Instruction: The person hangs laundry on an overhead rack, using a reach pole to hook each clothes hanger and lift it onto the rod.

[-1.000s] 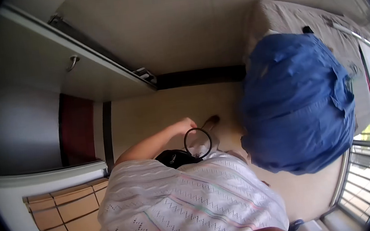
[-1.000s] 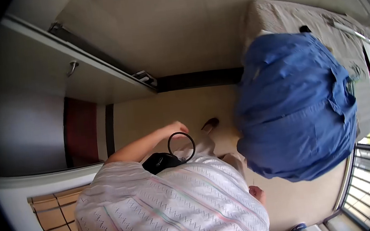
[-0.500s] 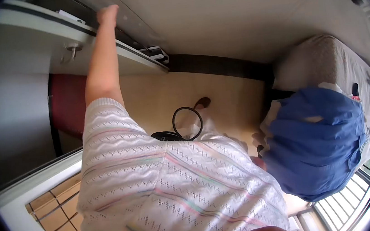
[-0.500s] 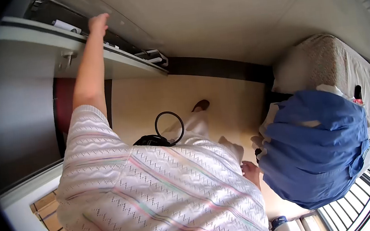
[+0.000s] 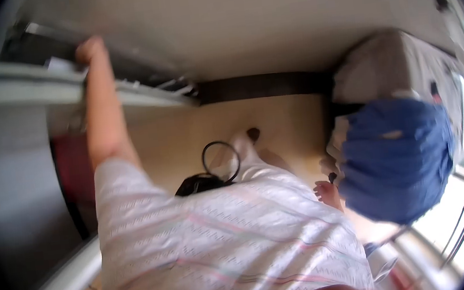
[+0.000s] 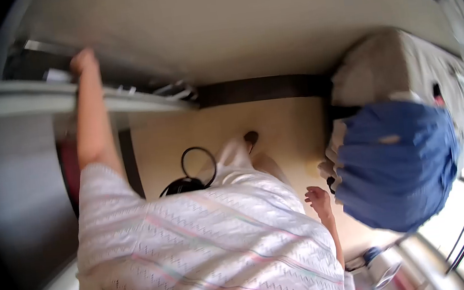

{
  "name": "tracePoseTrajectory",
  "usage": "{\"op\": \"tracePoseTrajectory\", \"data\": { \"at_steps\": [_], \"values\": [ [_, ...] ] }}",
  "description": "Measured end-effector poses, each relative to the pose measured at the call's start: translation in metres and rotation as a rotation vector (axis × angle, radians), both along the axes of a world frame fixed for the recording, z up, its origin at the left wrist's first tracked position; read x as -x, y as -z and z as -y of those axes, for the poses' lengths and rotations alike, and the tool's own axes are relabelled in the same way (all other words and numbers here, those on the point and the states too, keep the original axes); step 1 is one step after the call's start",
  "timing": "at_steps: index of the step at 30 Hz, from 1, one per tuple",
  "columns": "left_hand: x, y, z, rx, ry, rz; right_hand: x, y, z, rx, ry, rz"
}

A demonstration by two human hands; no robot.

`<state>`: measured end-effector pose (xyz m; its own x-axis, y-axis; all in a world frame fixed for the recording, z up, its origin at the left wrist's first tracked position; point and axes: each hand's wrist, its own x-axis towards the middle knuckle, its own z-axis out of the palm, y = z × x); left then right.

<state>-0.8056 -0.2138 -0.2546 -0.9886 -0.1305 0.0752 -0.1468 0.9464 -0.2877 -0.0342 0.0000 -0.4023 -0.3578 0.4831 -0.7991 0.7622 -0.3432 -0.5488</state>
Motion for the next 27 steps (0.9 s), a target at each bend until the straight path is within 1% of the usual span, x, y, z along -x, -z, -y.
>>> {"op": "tracePoseTrajectory", "data": {
  "at_steps": [2, 3, 4, 5, 6, 7, 10, 12, 13, 14, 15, 16, 18, 21, 22, 24, 25, 26, 27],
  "values": [
    [-0.019, -0.015, -0.003, 0.205, 0.290, -0.120, 0.000, -0.001, 0.008, -0.031, 0.077, 0.015],
    [-0.019, -0.016, 0.004, -0.009, 0.342, -0.203, -0.003, -0.002, 0.012, -0.069, 0.064, 0.000],
    [-0.032, -0.018, 0.001, -0.584, 0.359, -0.266, -0.009, -0.005, 0.018, -0.109, 0.065, -0.012],
    [-0.046, -0.025, -0.002, -1.328, 0.304, -0.279, -0.014, -0.006, 0.022, -0.124, 0.048, -0.009],
    [-0.073, -0.037, -0.017, -1.537, 0.332, -0.249, -0.020, -0.007, 0.025, -0.134, 0.020, -0.011],
    [-0.105, -0.048, -0.033, -1.613, 0.392, -0.191, -0.023, -0.007, 0.024, -0.183, 0.029, -0.030],
    [-0.211, -0.078, -0.088, -1.555, 0.649, 0.008, -0.020, -0.018, 0.032, -0.334, 0.003, -0.090],
    [-0.243, -0.082, -0.102, -1.560, 0.759, 0.131, -0.009, -0.025, 0.033, -0.455, -0.033, -0.118],
    [-0.282, -0.087, -0.118, -1.626, 0.865, 0.277, 0.000, -0.044, 0.032, -0.501, -0.044, -0.133],
    [-0.364, -0.110, -0.145, -1.670, 1.025, 0.405, -0.018, -0.074, 0.025, -0.567, -0.029, -0.186],
    [-0.406, -0.120, -0.155, -1.689, 1.107, 0.536, -0.018, -0.100, 0.025, -0.611, -0.048, -0.200],
    [-0.415, -0.116, -0.172, -1.707, 1.154, 0.694, 0.000, -0.109, 0.022, -0.718, -0.049, -0.223],
    [-0.482, -0.135, -0.194, -1.682, 1.288, 0.899, -0.013, -0.124, 0.023, -0.963, -0.043, -0.327],
    [-0.570, -0.155, -0.218, -1.730, 1.381, 1.261, -0.043, -0.143, 0.029, -1.209, 0.062, -0.293],
    [-0.592, -0.158, -0.225, -1.747, 1.402, 1.414, -0.055, -0.142, 0.034, -1.124, 0.159, -0.320],
    [-0.634, -0.164, -0.234, -1.729, 1.427, 1.639, -0.080, -0.132, 0.047, -0.956, 0.345, -0.375],
    [-0.654, -0.167, -0.240, -1.661, 1.501, 1.717, -0.093, -0.123, 0.059, -0.587, 0.580, -0.405],
    [-0.669, -0.169, -0.243, -1.585, 1.578, 1.794, -0.104, -0.121, 0.067, -0.663, 0.625, -0.352],
    [-0.670, -0.171, -0.242, -1.567, 1.572, 1.792, -0.109, -0.121, 0.074, -0.731, 0.657, -0.297]
  ]
}}
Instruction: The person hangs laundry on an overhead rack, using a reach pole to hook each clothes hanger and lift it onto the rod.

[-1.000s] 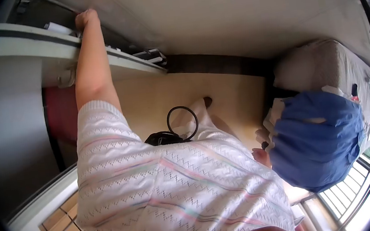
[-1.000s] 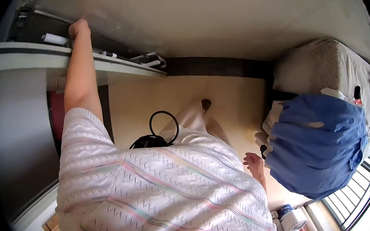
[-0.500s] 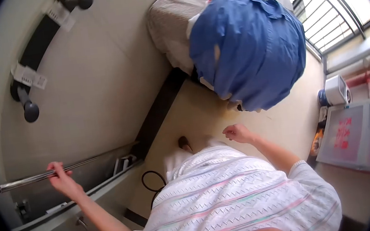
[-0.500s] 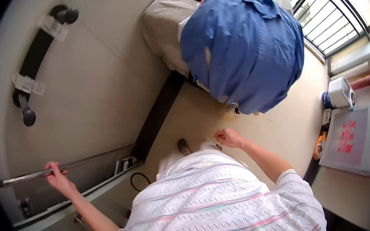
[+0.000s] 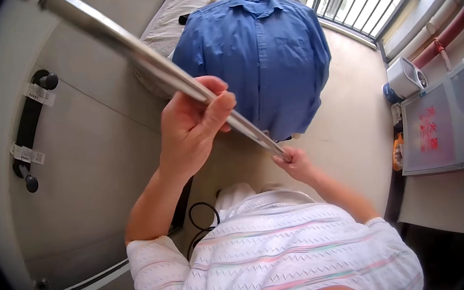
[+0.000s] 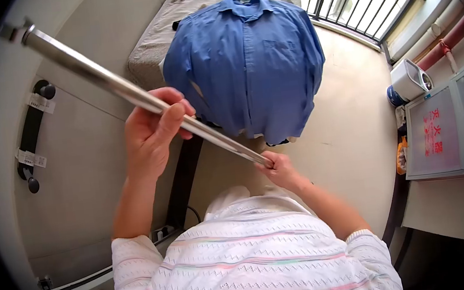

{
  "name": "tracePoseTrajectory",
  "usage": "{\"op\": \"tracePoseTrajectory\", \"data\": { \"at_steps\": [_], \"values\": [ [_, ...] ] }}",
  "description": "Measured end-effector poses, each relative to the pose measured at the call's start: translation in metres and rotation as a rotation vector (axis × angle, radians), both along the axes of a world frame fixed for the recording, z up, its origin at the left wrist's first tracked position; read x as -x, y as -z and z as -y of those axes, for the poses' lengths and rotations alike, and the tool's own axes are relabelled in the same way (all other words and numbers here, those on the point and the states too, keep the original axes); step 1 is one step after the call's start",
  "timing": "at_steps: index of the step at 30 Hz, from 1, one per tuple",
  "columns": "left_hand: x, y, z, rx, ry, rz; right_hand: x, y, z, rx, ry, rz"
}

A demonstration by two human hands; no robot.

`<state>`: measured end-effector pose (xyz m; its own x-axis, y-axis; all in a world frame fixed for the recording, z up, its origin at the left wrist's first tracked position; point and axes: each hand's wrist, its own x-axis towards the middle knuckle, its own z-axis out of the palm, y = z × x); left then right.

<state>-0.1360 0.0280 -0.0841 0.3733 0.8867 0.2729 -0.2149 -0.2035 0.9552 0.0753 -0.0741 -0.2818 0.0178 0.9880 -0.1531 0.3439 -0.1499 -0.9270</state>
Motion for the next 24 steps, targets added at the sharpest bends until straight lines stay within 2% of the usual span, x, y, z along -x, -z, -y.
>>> {"op": "tracePoseTrajectory", "data": {
  "at_steps": [3, 5, 6, 7, 10, 13, 19, 22, 24],
  "values": [
    [-0.007, -0.032, -0.011, -0.408, 0.195, -0.600, -0.036, 0.012, 0.028, -0.162, 0.230, 0.003],
    [0.005, -0.075, 0.005, -0.514, -0.015, -0.515, -0.061, 0.016, 0.043, -0.215, 0.390, -0.069],
    [0.013, -0.091, 0.013, -0.799, -0.142, -0.391, -0.071, 0.016, 0.051, -0.210, 0.472, -0.116],
    [0.028, -0.109, 0.010, -1.038, -0.105, -0.309, -0.076, 0.015, 0.057, -0.208, 0.549, -0.159],
    [0.060, -0.167, 0.023, -1.217, 0.316, -0.277, -0.084, 0.001, 0.063, -0.304, 0.675, -0.170],
    [0.068, -0.184, 0.023, -1.482, 0.312, -0.356, -0.081, -0.010, 0.063, -0.229, 0.779, -0.174],
    [0.074, -0.175, 0.002, -1.654, 0.117, -0.321, -0.072, -0.001, 0.048, -0.173, 0.855, -0.201],
    [0.076, -0.170, -0.008, -1.655, 0.005, -0.301, -0.058, -0.022, 0.040, -0.082, 0.870, -0.138],
    [0.074, -0.163, -0.012, -1.676, -0.092, -0.298, -0.074, 0.008, 0.044, -0.091, 0.784, -0.076]
  ]
}}
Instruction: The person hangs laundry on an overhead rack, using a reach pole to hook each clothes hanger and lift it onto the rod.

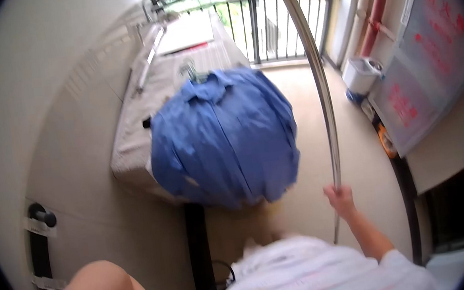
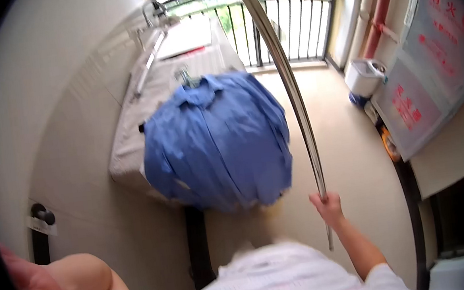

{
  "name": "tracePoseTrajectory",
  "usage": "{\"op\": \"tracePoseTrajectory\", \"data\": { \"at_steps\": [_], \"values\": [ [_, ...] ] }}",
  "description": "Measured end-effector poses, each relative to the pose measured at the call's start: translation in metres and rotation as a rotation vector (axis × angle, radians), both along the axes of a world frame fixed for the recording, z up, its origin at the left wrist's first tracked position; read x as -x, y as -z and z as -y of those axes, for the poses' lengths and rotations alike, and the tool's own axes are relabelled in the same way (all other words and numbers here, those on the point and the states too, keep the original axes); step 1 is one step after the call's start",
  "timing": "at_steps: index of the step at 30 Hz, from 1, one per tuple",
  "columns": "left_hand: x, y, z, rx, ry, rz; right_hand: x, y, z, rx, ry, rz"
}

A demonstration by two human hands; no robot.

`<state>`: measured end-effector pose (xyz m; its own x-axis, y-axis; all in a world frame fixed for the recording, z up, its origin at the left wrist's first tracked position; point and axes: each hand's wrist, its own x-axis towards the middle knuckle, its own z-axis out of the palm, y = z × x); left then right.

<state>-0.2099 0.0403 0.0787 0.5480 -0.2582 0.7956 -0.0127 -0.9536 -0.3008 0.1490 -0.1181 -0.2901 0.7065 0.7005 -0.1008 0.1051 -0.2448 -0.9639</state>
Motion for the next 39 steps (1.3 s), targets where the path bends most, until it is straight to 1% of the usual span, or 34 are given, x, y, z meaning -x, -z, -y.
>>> {"op": "tracePoseTrajectory", "data": {
  "at_steps": [1, 3, 4, 5, 7, 8, 9, 10, 12, 13, 21, 23, 26, 29, 31, 33, 35, 37, 39],
  "values": [
    [-0.003, 0.005, -0.002, -0.013, -0.024, 0.046, 0.001, -0.003, -0.003, 0.007, 0.028, 0.056],
    [-0.011, 0.010, -0.009, -0.012, -0.065, 0.125, 0.004, -0.022, -0.007, 0.001, 0.084, -0.025],
    [-0.017, 0.010, -0.012, -0.012, -0.084, 0.153, 0.002, -0.027, -0.002, -0.056, 0.079, -0.071],
    [-0.022, 0.010, -0.011, -0.025, -0.092, 0.174, 0.000, -0.023, 0.001, -0.107, 0.078, -0.122],
    [-0.029, 0.010, -0.011, -0.033, -0.098, 0.226, -0.003, -0.019, 0.000, -0.098, 0.107, -0.128],
    [-0.029, 0.011, -0.009, -0.037, -0.085, 0.256, -0.012, -0.025, 0.021, -0.053, 0.140, -0.100],
    [-0.028, 0.009, -0.005, -0.032, -0.072, 0.267, -0.010, -0.036, 0.024, -0.046, 0.158, -0.112],
    [-0.029, 0.007, 0.001, -0.043, -0.059, 0.263, 0.000, -0.028, 0.037, -0.040, 0.179, -0.153],
    [-0.031, 0.008, 0.013, -0.081, -0.001, 0.313, -0.023, -0.030, 0.043, -0.103, 0.195, -0.160],
    [-0.032, 0.009, 0.016, -0.083, 0.015, 0.321, -0.020, -0.024, 0.047, -0.122, 0.198, -0.190],
    [-0.072, 0.003, 0.037, -0.112, 0.191, 0.382, -0.039, -0.008, 0.064, -0.152, 0.211, -0.205],
    [-0.077, 0.003, 0.036, -0.102, 0.230, 0.400, -0.043, -0.002, 0.067, -0.110, 0.208, -0.194],
    [-0.084, 0.004, 0.024, -0.068, 0.286, 0.424, -0.038, -0.009, 0.061, -0.091, 0.206, -0.189],
    [-0.093, 0.018, -0.002, -0.007, 0.292, 0.497, -0.037, -0.001, 0.054, -0.082, 0.230, -0.190],
    [-0.107, 0.037, -0.036, 0.140, 0.231, 0.528, -0.031, -0.003, 0.047, -0.067, 0.252, -0.213],
    [-0.135, 0.068, -0.087, 0.400, 0.070, 0.485, -0.023, -0.005, 0.040, -0.050, 0.257, -0.239],
    [-0.173, 0.117, -0.162, 0.717, -0.143, 0.331, -0.016, -0.003, 0.035, -0.018, 0.244, -0.263],
    [-0.204, 0.179, -0.248, 1.023, -0.265, 0.119, -0.007, 0.006, 0.026, 0.005, 0.238, -0.278],
    [-0.215, 0.245, -0.326, 0.950, -0.517, 0.000, 0.002, 0.006, 0.020, 0.024, 0.219, -0.296]
  ]
}}
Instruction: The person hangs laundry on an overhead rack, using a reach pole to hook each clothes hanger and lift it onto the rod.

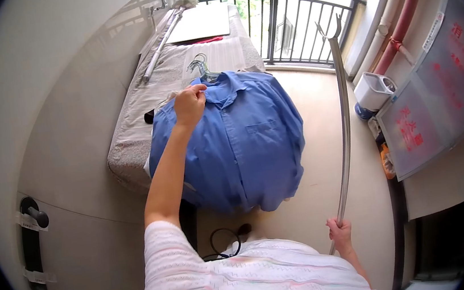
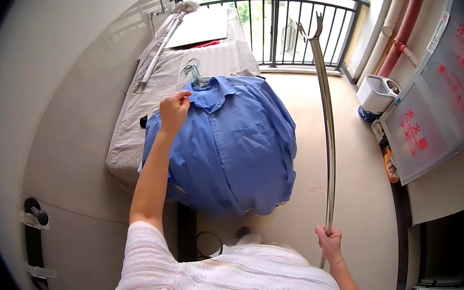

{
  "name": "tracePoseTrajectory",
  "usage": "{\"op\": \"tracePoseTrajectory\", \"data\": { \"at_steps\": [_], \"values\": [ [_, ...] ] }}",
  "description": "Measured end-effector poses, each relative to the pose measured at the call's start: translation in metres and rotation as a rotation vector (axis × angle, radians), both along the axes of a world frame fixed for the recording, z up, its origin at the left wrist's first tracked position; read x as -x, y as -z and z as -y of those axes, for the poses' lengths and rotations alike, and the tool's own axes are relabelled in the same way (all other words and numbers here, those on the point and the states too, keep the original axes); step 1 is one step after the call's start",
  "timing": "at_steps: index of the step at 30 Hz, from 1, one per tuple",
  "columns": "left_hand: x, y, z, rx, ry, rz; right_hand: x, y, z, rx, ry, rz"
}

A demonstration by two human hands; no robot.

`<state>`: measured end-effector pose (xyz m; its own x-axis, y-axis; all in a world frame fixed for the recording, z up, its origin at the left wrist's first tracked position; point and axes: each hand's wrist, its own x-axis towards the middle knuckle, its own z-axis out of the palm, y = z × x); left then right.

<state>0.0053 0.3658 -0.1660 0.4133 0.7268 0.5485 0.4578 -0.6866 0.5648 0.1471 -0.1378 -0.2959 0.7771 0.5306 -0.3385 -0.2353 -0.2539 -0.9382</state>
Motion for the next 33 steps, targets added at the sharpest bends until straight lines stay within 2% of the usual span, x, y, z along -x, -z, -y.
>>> {"op": "tracePoseTrajectory", "data": {
  "at_steps": [5, 8, 9, 12, 13, 16, 20, 22, 25, 26, 28, 31, 33],
  "values": [
    [-0.020, 0.046, -0.060, 0.151, -0.220, -0.402, 0.026, 0.006, -0.009, 0.075, -0.027, -0.031],
    [-0.038, 0.055, -0.078, -0.010, -0.449, -0.295, 0.034, 0.020, -0.006, 0.122, -0.022, -0.039],
    [-0.041, 0.056, -0.087, -0.033, -0.474, -0.272, 0.036, 0.023, -0.006, 0.134, -0.017, -0.046],
    [-0.046, 0.047, -0.099, 0.054, -0.533, -0.487, 0.040, 0.020, -0.009, 0.161, -0.056, -0.055],
    [-0.048, 0.042, -0.106, 0.152, -0.518, -0.571, 0.039, 0.025, -0.009, 0.154, -0.067, -0.047],
    [-0.052, 0.057, -0.142, 0.316, -0.484, -0.602, 0.041, 0.035, -0.007, 0.143, -0.087, -0.043],
    [-0.042, 0.041, -0.131, 0.304, -0.362, -0.442, 0.044, 0.024, -0.026, 0.174, -0.101, -0.040],
    [-0.036, 0.048, -0.138, 0.165, -0.293, -0.321, 0.044, 0.028, -0.028, 0.181, -0.124, -0.017],
    [-0.031, 0.018, -0.110, 0.026, -0.309, -0.247, 0.041, 0.040, -0.027, 0.133, -0.167, 0.035],
    [-0.029, 0.010, -0.104, 0.064, -0.266, -0.191, 0.040, 0.043, -0.027, 0.102, -0.178, 0.051],
    [-0.024, -0.005, -0.086, -0.020, -0.223, -0.097, 0.038, 0.045, -0.022, 0.084, -0.196, 0.063],
    [-0.020, -0.031, -0.058, 0.002, -0.198, -0.089, 0.031, 0.043, -0.014, 0.096, -0.209, 0.062],
    [-0.019, -0.030, -0.064, -0.079, -0.223, -0.106, 0.030, 0.043, -0.014, 0.072, -0.214, 0.065]
  ]
}}
